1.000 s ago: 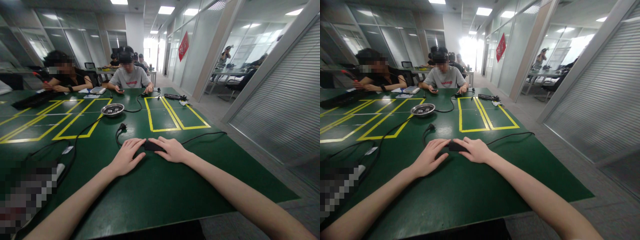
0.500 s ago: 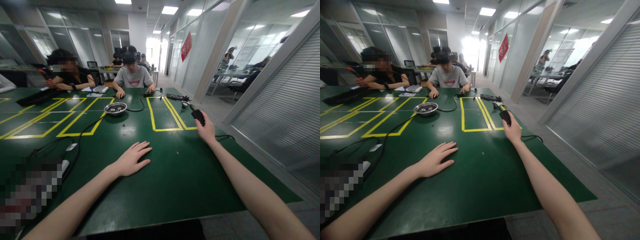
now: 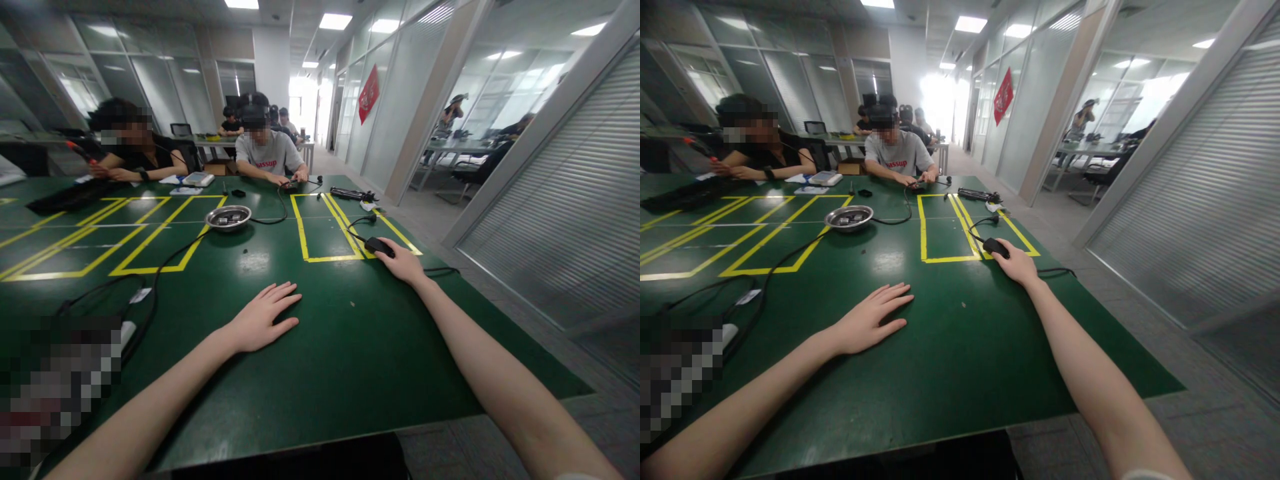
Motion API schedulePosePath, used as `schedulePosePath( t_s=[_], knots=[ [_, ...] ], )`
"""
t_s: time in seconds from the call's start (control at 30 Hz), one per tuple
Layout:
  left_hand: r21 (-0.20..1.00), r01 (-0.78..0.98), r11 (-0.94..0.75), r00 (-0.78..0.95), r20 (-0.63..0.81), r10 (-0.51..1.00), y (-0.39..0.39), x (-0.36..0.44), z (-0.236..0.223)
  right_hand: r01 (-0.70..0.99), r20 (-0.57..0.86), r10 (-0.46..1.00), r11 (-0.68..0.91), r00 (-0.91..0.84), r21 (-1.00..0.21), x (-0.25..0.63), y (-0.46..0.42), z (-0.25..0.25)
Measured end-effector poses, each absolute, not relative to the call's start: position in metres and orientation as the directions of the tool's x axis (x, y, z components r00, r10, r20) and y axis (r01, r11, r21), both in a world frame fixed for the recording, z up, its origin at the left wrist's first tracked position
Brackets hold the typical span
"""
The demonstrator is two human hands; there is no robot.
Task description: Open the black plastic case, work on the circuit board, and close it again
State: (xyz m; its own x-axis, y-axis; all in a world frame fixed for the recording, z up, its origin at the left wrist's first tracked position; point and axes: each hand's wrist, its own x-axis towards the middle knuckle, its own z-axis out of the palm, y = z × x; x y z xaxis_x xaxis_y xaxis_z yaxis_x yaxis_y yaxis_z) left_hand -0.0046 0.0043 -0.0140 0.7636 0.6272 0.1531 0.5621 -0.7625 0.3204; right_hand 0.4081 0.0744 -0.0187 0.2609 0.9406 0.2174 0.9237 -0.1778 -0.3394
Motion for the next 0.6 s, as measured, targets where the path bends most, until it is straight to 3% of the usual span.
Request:
schedulePosePath(
  t_s=[0.2, 0.6],
  knots=[
    [0.321, 0.572, -0.755, 0.763, 0.128, 0.633, 0.005, -0.004, -0.014, 0.845, 0.243, 0.833, -0.401, 0.498, -0.354, 0.411, 0.082, -0.024],
    [0.341, 0.551, -0.762, 0.766, 0.155, 0.623, 0.005, -0.005, -0.013, 0.877, 0.325, 0.835, -0.331, 0.445, -0.349, 0.422, 0.086, -0.036]
  ],
)
